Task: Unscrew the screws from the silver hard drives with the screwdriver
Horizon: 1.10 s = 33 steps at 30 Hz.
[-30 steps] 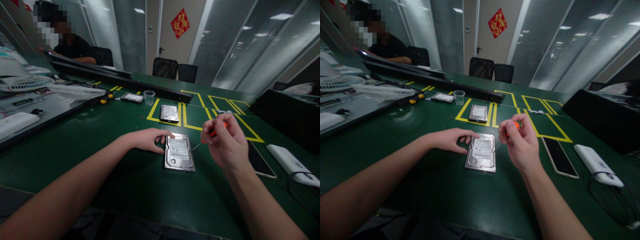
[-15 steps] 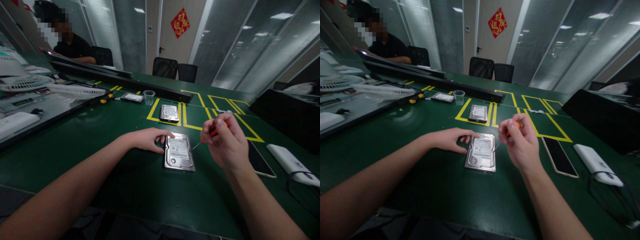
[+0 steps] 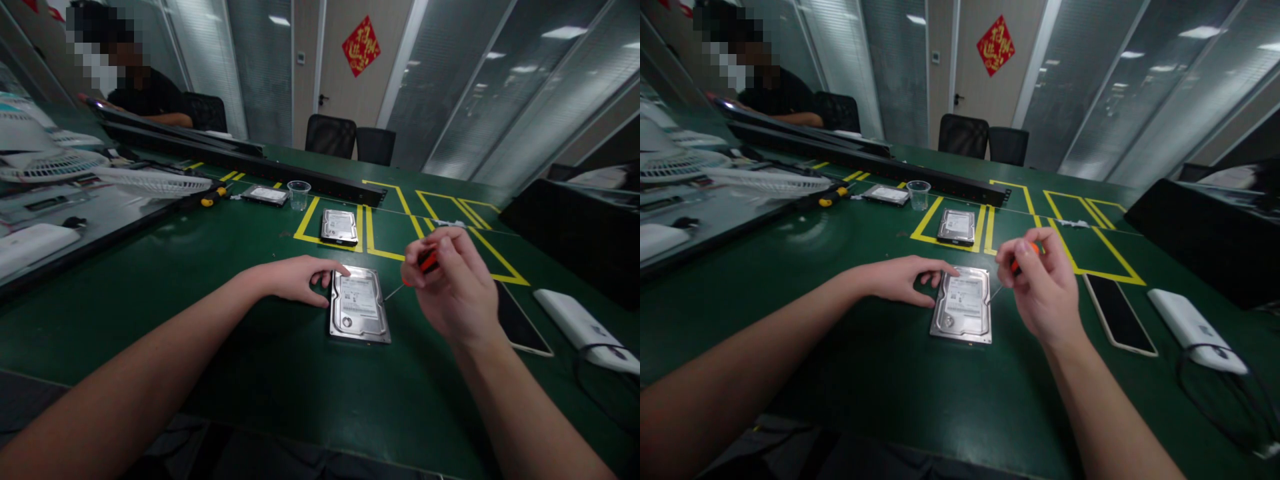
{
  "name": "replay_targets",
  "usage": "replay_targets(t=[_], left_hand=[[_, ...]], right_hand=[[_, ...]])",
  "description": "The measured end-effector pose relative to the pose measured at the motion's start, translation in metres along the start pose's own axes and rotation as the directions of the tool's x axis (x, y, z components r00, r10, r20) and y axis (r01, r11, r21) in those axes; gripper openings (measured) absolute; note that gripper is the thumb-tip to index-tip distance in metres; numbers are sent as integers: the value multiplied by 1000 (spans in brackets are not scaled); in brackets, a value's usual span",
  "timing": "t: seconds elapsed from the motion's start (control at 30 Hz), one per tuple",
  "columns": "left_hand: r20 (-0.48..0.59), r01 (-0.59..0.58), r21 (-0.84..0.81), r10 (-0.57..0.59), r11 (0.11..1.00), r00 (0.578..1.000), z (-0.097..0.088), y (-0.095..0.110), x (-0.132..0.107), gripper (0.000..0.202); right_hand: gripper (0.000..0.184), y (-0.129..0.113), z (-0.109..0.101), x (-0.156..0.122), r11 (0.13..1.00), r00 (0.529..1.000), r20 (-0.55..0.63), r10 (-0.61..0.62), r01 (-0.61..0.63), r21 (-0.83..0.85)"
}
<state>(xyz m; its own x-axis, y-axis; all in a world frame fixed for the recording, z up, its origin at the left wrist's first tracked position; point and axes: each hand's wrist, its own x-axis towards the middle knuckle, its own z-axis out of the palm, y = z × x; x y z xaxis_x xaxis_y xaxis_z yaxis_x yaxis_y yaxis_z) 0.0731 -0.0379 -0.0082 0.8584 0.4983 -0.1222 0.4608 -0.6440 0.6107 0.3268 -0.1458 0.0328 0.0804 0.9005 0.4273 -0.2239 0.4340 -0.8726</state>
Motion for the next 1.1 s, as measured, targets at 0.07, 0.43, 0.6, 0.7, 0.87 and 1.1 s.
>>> replay_targets(t=[0.07,0.43,0.6,0.7,0.87,1.1], left_hand=[[0,-2,3,2,1000,1000,0,1,0,76],[-9,-6,2,6,1000,1000,3,-2,1,76],[-3,8,0,-8,1000,1000,0,0,0,75],[-4,-2,-5,2,1000,1000,0,0,0,75],[-17,-7,-10,6,1000,1000,1,-2,1,75],[-22,-12,-18,12,1000,1000,1,-1,0,75]], right_hand=[[16,1,-2,1,1000,1000,20,-3,2,27],[13,1,-1,2,1000,1000,-7,-22,22,12],[23,0,-2,1,999,999,28,-16,15,43],[33,0,-3,2,999,1000,23,0,-1,35],[12,2,-1,1,999,999,-14,-28,29,32],[21,2,-2,1,998,1000,19,-7,6,65]])
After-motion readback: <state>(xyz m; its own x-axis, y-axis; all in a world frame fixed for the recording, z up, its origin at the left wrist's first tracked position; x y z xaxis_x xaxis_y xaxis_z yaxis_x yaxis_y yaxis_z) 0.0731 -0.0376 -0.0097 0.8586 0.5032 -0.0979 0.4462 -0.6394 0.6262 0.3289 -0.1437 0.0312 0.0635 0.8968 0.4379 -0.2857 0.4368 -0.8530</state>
